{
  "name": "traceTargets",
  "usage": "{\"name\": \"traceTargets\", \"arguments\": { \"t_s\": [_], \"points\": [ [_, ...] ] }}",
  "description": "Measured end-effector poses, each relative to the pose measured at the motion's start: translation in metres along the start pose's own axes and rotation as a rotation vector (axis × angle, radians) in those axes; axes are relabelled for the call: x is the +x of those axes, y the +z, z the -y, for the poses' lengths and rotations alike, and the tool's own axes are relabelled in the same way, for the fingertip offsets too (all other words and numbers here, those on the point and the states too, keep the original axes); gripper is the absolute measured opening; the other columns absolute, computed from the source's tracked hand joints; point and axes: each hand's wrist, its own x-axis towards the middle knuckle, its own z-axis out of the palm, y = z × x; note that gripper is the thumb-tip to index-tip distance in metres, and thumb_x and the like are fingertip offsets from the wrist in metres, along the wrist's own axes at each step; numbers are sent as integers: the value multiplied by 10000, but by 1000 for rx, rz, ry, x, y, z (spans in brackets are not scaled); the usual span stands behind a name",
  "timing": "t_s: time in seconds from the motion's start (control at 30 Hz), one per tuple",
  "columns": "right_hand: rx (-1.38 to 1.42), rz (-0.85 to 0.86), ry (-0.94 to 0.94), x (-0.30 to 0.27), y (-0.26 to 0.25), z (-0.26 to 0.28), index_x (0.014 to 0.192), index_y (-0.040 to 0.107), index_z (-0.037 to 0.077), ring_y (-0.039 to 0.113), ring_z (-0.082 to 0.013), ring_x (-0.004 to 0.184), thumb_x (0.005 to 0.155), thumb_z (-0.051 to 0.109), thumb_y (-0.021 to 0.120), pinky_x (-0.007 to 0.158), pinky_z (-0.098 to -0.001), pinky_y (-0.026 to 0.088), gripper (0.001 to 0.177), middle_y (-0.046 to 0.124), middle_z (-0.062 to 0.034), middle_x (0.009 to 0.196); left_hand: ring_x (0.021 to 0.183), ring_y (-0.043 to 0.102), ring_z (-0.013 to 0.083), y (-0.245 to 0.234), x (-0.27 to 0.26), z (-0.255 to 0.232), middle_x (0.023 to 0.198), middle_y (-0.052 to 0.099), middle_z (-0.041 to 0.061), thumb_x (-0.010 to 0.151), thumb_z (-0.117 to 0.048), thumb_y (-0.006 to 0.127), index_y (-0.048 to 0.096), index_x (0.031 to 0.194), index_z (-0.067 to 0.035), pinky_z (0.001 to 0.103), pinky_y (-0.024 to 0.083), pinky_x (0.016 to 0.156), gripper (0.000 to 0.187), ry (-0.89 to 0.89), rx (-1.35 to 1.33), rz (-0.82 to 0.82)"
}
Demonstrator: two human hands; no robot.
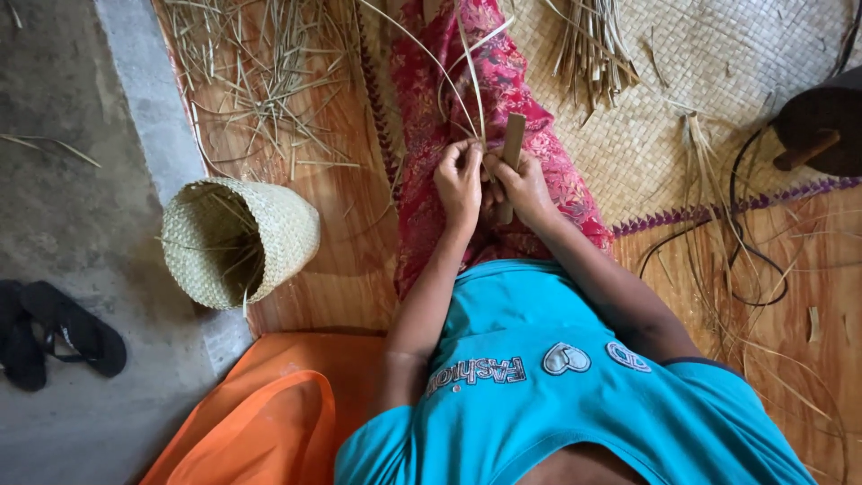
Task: A person is sitting on the floor weaving thin strands of natural material together, using a small wooden tool to tighten the weave.
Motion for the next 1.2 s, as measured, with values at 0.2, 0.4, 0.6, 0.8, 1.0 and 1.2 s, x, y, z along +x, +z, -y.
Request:
{"name": "traceTargets", "arguments": {
  "t_s": [0.2,0.4,0.6,0.8,1.0,1.2],
  "points": [
    [18,-14,-11,0,2,4,994,623,-95,515,-178,317,955,-3,629,309,-414,510,100,645,-245,726,858,700,194,-5,3,1,877,760,105,917,-320,730,783,987,-120,388,557,817,219,-44,-107,49],
    [50,-123,-29,-9,12,33,909,707,-94,438,-129,322,881,-52,748,341,-363,507,65,507,-122,518,952,727,257,-22,-19,-48,1075,764,171,1029,-205,670,717,1203,-51,430,597,845,237,111,-125,210],
    [-494,-18,-655,-8,8,36,1060,735,6,557,-268,916,844,-168,705,809,-390,450,279,564,-156,987,978,756,264,-17,-18,-35,1019,785,106,943,-18,723,748,1113,-85,381,610,885,184,366,-2,92],
    [-439,50,-455,-17,11,38,1181,750,34,584,-384,1215,916,-32,666,998,-522,469,286,609,-228,1152,830,738,194,-22,-22,-36,890,754,42,973,-64,664,560,1284,-114,350,596,794,332,353,32,117],
    [142,-26,-117,-12,7,18,1109,665,-88,571,-259,351,931,-31,662,362,-304,442,187,464,-144,439,768,720,205,-24,-23,-37,888,746,66,1032,-96,617,502,1380,-110,320,603,708,367,424,87,152],
    [225,-178,45,-11,13,17,973,691,-26,498,-250,320,880,74,722,354,-333,450,140,409,-131,404,691,697,211,-21,-22,-35,851,733,69,1030,-75,593,507,1357,-99,311,612,604,339,420,82,178]
  ]
}}
